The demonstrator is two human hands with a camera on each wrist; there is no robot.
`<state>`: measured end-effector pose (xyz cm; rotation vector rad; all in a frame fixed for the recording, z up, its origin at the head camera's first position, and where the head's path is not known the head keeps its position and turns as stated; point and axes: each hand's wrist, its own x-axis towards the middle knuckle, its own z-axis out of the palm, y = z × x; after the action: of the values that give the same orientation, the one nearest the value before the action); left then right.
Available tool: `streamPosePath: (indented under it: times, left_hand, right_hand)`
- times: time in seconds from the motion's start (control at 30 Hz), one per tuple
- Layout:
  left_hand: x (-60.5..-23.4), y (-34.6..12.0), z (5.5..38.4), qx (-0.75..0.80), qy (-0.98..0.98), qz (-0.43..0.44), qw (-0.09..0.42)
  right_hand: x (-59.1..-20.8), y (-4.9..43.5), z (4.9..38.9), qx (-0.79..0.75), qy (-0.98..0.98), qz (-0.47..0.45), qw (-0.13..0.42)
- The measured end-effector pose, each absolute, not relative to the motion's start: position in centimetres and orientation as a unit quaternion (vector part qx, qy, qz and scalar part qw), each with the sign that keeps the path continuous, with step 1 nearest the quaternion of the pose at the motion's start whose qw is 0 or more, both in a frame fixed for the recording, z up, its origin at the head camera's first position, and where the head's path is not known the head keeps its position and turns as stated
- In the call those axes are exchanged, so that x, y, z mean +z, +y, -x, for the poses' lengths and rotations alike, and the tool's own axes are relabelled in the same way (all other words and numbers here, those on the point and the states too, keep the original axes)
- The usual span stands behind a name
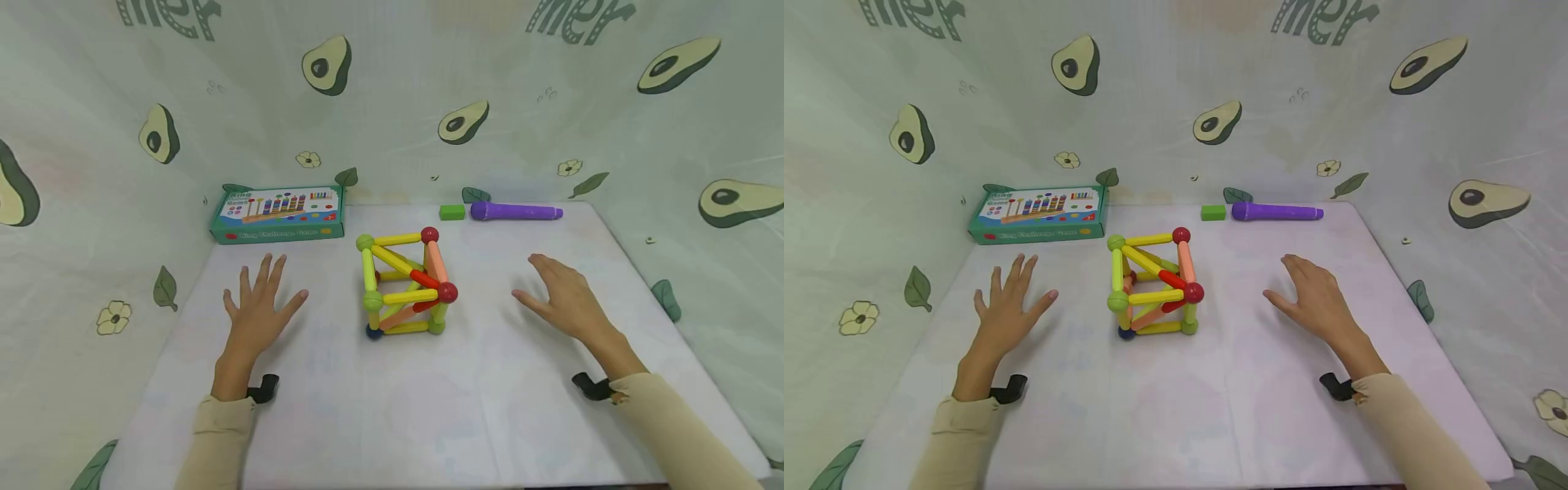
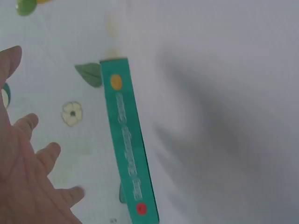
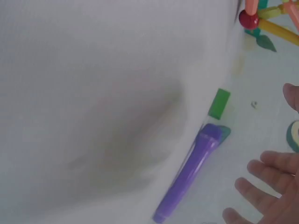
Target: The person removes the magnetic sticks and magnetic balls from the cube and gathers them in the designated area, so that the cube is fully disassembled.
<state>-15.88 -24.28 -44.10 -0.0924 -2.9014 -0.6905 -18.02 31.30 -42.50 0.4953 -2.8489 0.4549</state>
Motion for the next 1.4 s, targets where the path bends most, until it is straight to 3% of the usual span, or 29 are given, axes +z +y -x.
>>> streamPosePath:
  times: [0.13, 0.5, 1.07, 1.4]
  left_hand:
    - [-44.0, -22.0, 16.3, -0.287, -0.949, 0.059, 0.114]
    - [-42.3, -16.4, 16.2, -0.447, -0.866, 0.161, 0.153]
    - [-44.1, -13.4, 15.2, -0.464, -0.824, 0.256, 0.200]
    - [-42.9, -12.0, 14.6, -0.369, -0.851, 0.253, 0.274]
  right_hand:
    - [-42.6, 29.4, 17.5, 0.185, -0.958, -0.187, 0.117]
    - [-41.2, 25.1, 16.6, 0.277, -0.932, -0.207, 0.109]
    - [-39.0, 20.2, 15.0, 0.322, -0.891, -0.286, 0.143]
    - [-39.2, 19.1, 15.0, 0.310, -0.891, -0.302, 0.140]
